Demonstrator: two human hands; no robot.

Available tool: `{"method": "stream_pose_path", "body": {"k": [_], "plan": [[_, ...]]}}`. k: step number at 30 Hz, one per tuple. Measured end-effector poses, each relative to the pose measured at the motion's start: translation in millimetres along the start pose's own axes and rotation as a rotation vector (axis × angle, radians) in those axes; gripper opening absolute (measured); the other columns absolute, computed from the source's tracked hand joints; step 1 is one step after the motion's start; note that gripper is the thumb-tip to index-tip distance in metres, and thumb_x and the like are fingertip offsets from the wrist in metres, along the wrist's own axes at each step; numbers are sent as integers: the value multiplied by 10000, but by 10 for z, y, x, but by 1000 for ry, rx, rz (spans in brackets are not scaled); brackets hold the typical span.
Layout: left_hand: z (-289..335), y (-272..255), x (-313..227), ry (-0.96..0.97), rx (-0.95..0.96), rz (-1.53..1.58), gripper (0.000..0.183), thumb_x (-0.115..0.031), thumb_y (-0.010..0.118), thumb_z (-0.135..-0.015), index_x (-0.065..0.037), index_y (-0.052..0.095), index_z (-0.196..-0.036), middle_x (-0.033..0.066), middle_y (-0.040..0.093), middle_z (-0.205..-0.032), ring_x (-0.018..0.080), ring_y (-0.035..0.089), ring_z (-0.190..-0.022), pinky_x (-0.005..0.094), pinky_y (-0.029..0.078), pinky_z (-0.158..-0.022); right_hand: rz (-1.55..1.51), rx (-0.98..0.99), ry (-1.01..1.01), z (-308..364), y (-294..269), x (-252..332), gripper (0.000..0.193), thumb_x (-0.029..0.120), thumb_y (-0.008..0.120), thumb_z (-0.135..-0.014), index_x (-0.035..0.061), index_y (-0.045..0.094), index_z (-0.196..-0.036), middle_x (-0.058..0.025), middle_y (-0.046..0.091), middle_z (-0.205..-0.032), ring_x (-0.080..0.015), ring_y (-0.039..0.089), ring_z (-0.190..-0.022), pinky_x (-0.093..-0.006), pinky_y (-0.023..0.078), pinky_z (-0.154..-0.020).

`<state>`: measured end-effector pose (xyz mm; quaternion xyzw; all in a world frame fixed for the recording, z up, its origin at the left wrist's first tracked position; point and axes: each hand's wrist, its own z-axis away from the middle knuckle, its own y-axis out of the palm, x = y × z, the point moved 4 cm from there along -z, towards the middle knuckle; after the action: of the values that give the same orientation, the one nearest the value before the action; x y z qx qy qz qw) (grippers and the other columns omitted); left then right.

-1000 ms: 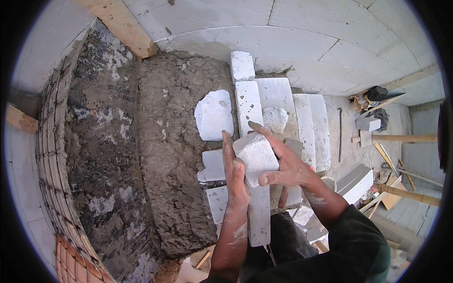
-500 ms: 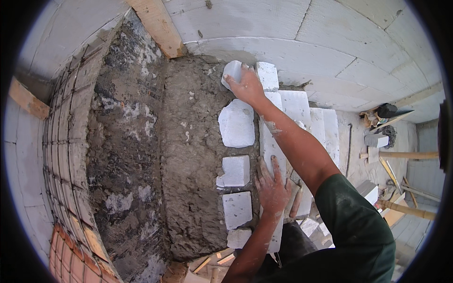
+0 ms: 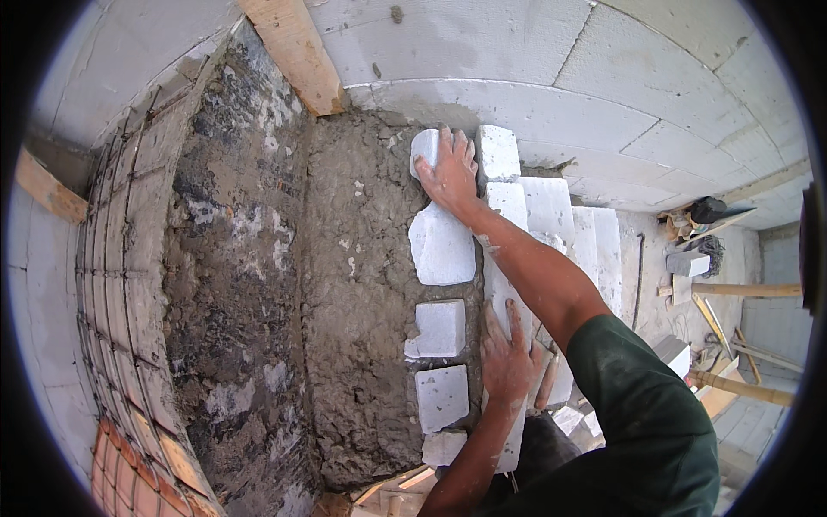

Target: The person pours cement onto a curved rebar-reinforced surface, spreads it with a trowel, and places white rectangular tiles into the wet cement. The person repeatedly scoops cement from a bucket and smooths the surface between tile placements.

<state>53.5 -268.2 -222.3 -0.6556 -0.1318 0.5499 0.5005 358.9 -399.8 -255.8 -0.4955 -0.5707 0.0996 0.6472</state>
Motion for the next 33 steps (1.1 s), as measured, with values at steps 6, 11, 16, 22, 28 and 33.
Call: {"method": "stream_pose_path", "body": {"k": [6,11,16,22,28,33], "plan": [[8,10,32,15,-44,-27,996,-324,732,-886,-50,209,-1688,404,303,-1611,542,543,-1311,556,498,-1059,72,-21,-44,-7,68,26,900,450,668,-948,18,314,-1653,-358,333,-1617,-635,309,-1479,-766,346,-1111],[44,-28,-27,-30,40,-44,1030,-331,757,-859,-56,216,-1691,397,320,-1611,524,608,-1206,543,539,-1004,-72,88,-39,-179,-256,84,858,437,697,-931,-29,413,-1593,-357,419,-1573,-581,400,-1452,-652,375,-1160],[-8,-56,37,-4,-39,-34,971,-336,732,-863,-36,280,-1668,408,338,-1598,545,614,-1201,559,544,-985,-645,38,28,235,-1279,3,786,392,718,-931,-66,496,-1530,-294,570,-1500,-381,538,-1412,-433,408,-1185],[6,-15,-70,-10,16,-68,954,-352,726,-862,-34,308,-1658,370,327,-1617,512,622,-1213,540,566,-987,-99,-218,194,705,-1847,-1755,798,399,729,-932,-37,485,-1554,-316,481,-1556,-417,469,-1460,-481,383,-1206],[-17,-45,-64,-57,29,-73,949,-329,745,-858,-34,319,-1653,358,332,-1610,527,576,-1280,550,538,-1038,432,-48,129,1008,-1330,-2124,878,568,748,-916,57,482,-1579,-283,434,-1579,-474,412,-1473,-626,331,-1198],[-29,-73,-22,-47,3,-74,985,-284,757,-854,-73,263,-1680,364,299,-1631,536,601,-1210,565,540,-1001,227,-137,295,1650,-1457,-1872,795,646,743,-893,45,591,-1390,-268,529,-1349,-473,495,-1377,-599,426,-1091]]}}
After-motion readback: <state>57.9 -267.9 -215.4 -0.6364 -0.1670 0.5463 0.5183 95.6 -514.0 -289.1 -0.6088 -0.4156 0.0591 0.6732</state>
